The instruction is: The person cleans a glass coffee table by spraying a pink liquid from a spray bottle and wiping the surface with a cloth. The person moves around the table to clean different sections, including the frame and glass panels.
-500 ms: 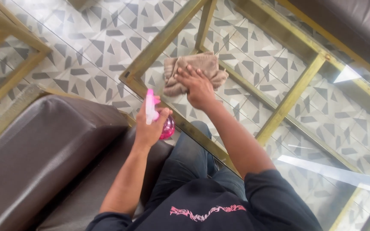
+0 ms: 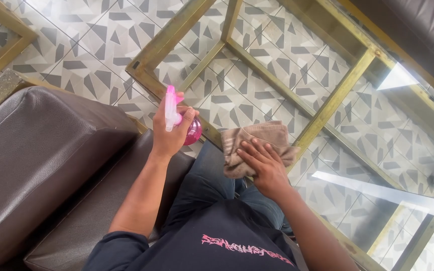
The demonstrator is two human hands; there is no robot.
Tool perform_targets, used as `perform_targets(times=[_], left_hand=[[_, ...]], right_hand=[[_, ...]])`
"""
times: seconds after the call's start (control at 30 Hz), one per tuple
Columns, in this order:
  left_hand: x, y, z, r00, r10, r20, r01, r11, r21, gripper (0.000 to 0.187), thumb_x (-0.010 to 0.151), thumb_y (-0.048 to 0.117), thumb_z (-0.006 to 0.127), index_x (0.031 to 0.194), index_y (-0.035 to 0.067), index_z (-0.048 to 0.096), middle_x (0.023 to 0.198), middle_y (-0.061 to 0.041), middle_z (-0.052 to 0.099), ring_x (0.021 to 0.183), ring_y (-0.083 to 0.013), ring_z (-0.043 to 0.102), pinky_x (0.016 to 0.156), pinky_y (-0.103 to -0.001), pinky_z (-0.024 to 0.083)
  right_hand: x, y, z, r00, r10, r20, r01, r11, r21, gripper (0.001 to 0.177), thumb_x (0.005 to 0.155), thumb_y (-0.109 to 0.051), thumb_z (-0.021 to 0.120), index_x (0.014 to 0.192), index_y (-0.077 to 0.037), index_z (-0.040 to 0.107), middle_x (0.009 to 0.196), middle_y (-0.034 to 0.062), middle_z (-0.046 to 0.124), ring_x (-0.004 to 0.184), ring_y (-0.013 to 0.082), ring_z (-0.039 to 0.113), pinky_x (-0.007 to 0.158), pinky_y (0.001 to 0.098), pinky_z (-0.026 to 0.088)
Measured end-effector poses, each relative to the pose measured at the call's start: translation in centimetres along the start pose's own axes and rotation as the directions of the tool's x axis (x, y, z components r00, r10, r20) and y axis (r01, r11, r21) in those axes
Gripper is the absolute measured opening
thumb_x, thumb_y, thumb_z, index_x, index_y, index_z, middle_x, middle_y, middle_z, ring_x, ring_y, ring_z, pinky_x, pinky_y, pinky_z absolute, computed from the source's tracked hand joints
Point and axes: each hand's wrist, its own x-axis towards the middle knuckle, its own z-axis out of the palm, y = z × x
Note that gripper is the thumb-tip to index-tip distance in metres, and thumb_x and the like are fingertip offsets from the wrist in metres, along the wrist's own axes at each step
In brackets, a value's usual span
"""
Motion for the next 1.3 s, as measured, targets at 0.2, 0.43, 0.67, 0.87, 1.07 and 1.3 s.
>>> perform_targets(times=[0.2, 0.43, 0.67, 0.87, 1.07, 1.3], left_hand=[[0.0, -1.5, 0.5, 0.999, 0.032, 0.001, -0.032, 0.999, -0.043, 0.036, 0.103, 0.023, 0.067, 0.134, 0.011, 0.052, 0.102, -0.009, 0.074, 0.099, -0.0234, 0.077, 0.104, -0.048, 0.054], [-0.7, -2.7, 0.5, 0.999, 0.029, -0.041, -0.032, 0.996, -0.086, 0.039, 0.102, 0.023, 0.066, 0.135, 0.007, 0.052, 0.1, -0.011, 0.075, 0.096, -0.0246, 0.077, 0.1, -0.048, 0.057], [-0.6, -2.9, 0.4, 0.995, 0.062, -0.073, -0.07, 0.99, -0.122, 0.039, 0.101, 0.019, 0.066, 0.133, 0.0, 0.054, 0.096, -0.016, 0.076, 0.091, -0.027, 0.079, 0.092, -0.043, 0.062], [-0.6, -2.6, 0.5, 0.998, 0.043, -0.037, -0.048, 0.992, -0.119, 0.035, 0.101, 0.02, 0.065, 0.128, -0.002, 0.056, 0.115, -0.014, 0.069, 0.092, -0.026, 0.078, 0.092, -0.039, 0.065], [0.2, -1.6, 0.2, 0.999, 0.027, 0.019, -0.025, 0.997, -0.078, 0.04, 0.101, 0.022, 0.064, 0.135, 0.004, 0.053, 0.097, -0.01, 0.077, 0.096, -0.0225, 0.078, 0.094, -0.036, 0.06], [0.2, -1.6, 0.2, 0.997, 0.071, 0.002, -0.07, 0.995, -0.071, 0.033, 0.102, 0.011, 0.064, 0.132, 0.001, 0.055, 0.095, -0.015, 0.075, 0.094, -0.0269, 0.077, 0.099, -0.046, 0.056]], right_hand=[[3.1, 4.8, 2.7, 0.991, 0.079, -0.111, -0.087, 0.994, -0.068, 0.08, 0.075, -0.009, 0.059, 0.149, -0.039, 0.055, 0.157, -0.0105, 0.049, 0.152, 0.0145, 0.034, 0.125, 0.0335, 0.007], [18.0, 11.4, 3.4, 0.98, 0.16, -0.117, -0.162, 0.987, -0.012, 0.084, 0.075, 0.002, 0.06, 0.151, -0.032, 0.056, 0.159, -0.0025, 0.048, 0.149, 0.0261, 0.038, 0.123, 0.0482, 0.019], [31.6, 11.4, -2.6, 0.949, 0.314, 0.036, -0.316, 0.944, 0.091, 0.08, 0.082, 0.013, 0.048, 0.153, -0.022, 0.048, 0.162, 0.0072, 0.038, 0.151, 0.034, 0.028, 0.122, 0.0576, 0.012], [35.1, 13.2, -3.7, 0.895, 0.434, 0.105, -0.445, 0.888, 0.119, 0.083, 0.082, 0.019, 0.043, 0.157, -0.016, 0.038, 0.166, 0.0096, 0.027, 0.154, 0.0326, 0.016, 0.123, 0.0541, 0.002], [30.4, 13.2, -5.0, 0.843, 0.534, 0.072, -0.538, 0.828, 0.159, 0.083, 0.084, 0.021, 0.041, 0.157, -0.017, 0.038, 0.166, 0.0062, 0.027, 0.155, 0.0277, 0.017, 0.124, 0.052, 0.0], [16.1, 11.7, -4.2, 0.812, 0.582, 0.037, -0.581, 0.813, -0.043, 0.082, 0.087, 0.008, 0.054, 0.161, -0.023, 0.038, 0.169, 0.0038, 0.028, 0.155, 0.0315, 0.023, 0.124, 0.0617, 0.015]])
